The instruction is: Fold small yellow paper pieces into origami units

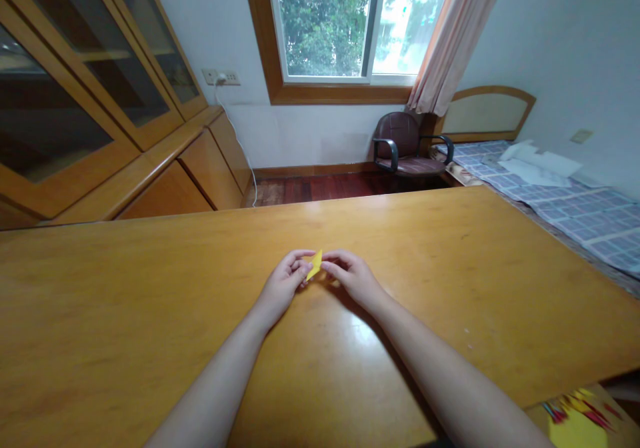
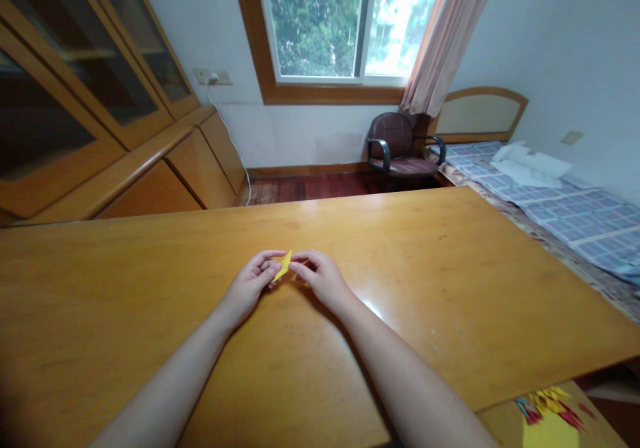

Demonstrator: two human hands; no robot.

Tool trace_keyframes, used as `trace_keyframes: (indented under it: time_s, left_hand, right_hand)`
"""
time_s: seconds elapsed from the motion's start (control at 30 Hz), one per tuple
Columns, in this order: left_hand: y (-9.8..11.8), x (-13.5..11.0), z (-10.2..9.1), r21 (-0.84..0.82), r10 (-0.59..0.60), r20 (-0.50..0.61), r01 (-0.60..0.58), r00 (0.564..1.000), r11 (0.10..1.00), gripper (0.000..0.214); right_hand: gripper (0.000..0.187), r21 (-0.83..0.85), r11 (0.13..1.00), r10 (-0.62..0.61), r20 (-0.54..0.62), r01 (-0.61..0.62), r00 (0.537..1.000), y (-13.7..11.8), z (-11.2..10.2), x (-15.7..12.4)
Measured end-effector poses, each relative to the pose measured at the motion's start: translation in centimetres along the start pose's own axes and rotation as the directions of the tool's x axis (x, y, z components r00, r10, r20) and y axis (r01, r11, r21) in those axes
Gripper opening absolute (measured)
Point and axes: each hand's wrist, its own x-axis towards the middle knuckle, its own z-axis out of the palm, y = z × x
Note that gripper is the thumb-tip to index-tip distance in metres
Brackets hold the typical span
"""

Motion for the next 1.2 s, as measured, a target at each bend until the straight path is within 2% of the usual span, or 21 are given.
trace_keyframes:
  time_s: [0.27, 0.43, 0.53, 0.67, 0.73, 0.97, 1.2]
  left_hand:
    - [-0.12, -0.06, 0.21, 0.082, 0.074, 0.048, -0.078, 0.996, 0.994, 0.027]
    - [-0.60, 0.19, 0.16, 0.092, 0.110, 0.025, -0.112, 0.994, 0.989, 0.032]
    - [-0.70, 0.30, 0.18, 0.112, 0.104, 0.001, -0.104, 0.995, 0.988, 0.030]
    - [-0.53, 0.18, 0.17, 0.184, 0.055, 0.054, -0.064, 0.997, 0.981, 0.025]
    - [-0.47, 0.10, 0.14, 0.195, 0.059, 0.050, -0.068, 0.997, 0.978, 0.025]
    - [-0.14, -0.02, 0.13, 0.152, 0.077, -0.073, -0.065, 0.994, 0.986, 0.027]
    - [-0.46, 0.06, -0.13, 0.138, 0.058, -0.053, -0.050, 0.997, 0.989, 0.029]
  right_hand:
    - [0.032, 0.146, 0.987, 0.075, -0.032, -0.069, 0.997, -0.04, 0.20, 0.14]
    - [0.035, 0.157, 0.985, 0.075, -0.042, -0.068, 0.996, -0.03, 0.06, 0.19]
    - [0.035, 0.170, 0.984, 0.072, -0.062, -0.060, 0.996, 0.03, 0.04, 0.24]
    - [0.034, 0.185, 0.981, 0.068, -0.084, -0.052, 0.994, -0.01, 0.07, 0.28]
    - [0.034, 0.185, 0.981, 0.069, -0.093, -0.051, 0.993, -0.10, 0.08, 0.29]
    - [0.033, 0.172, 0.984, 0.068, -0.085, -0.053, 0.994, 0.20, 0.07, 0.22]
    - [0.027, 0.038, 0.996, 0.081, -0.007, -0.080, 0.997, 0.41, 0.21, -0.02]
